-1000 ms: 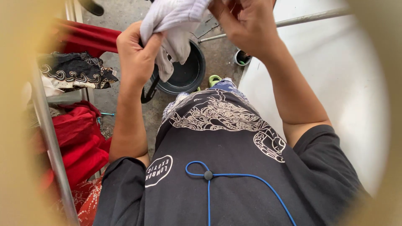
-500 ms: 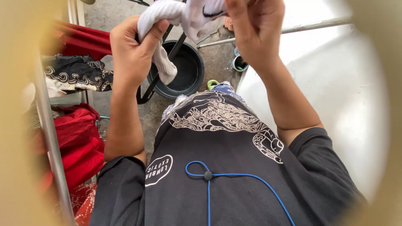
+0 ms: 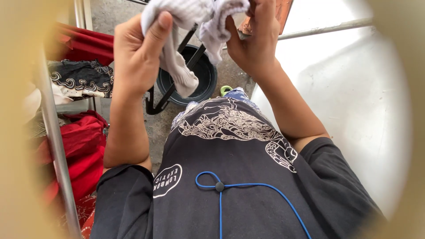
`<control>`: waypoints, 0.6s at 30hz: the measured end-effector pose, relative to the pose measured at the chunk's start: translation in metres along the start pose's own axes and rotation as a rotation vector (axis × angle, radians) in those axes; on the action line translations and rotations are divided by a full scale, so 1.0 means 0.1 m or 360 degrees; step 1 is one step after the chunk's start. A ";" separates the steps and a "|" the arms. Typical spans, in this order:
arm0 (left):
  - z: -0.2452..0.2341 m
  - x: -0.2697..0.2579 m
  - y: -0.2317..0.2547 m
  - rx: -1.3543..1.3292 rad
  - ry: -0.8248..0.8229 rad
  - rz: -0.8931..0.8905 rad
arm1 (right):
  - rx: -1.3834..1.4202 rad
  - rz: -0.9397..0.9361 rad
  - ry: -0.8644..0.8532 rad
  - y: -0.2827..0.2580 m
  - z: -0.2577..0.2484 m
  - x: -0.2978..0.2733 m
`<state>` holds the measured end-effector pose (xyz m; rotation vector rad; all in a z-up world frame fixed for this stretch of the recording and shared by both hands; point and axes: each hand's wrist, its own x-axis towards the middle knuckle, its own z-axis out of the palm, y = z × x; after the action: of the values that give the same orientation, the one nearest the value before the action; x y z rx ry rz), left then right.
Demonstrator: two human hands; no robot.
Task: Hanging small laundry items like underwear and socks onto hangers and a drying rack.
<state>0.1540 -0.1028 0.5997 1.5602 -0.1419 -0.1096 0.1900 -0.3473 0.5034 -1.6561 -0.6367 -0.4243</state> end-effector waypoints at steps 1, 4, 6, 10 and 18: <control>0.01 -0.01 -0.02 0.0020 -0.0018 0.0009 | -0.0169 0.0017 0.0055 0.01 0.02 0.00; 0.02 -0.02 -0.03 0.0054 -0.0058 0.0033 | -0.0354 0.0024 0.0156 0.04 0.06 0.03; 0.03 -0.02 -0.01 0.0067 -0.0078 0.0040 | -0.0366 0.0022 0.0199 0.00 0.07 0.08; 0.06 -0.03 0.03 0.0060 -0.0168 -0.0039 | -0.0729 0.0008 0.0211 -0.14 0.08 0.15; -0.07 0.00 -0.10 -0.0035 -0.0164 -0.0162 | -0.0969 0.0200 -0.0095 -0.14 0.09 0.08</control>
<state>0.1554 -0.0963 0.5896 1.5403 -0.1420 -0.2713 0.1873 -0.3360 0.5173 -2.2802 -0.4647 -0.5097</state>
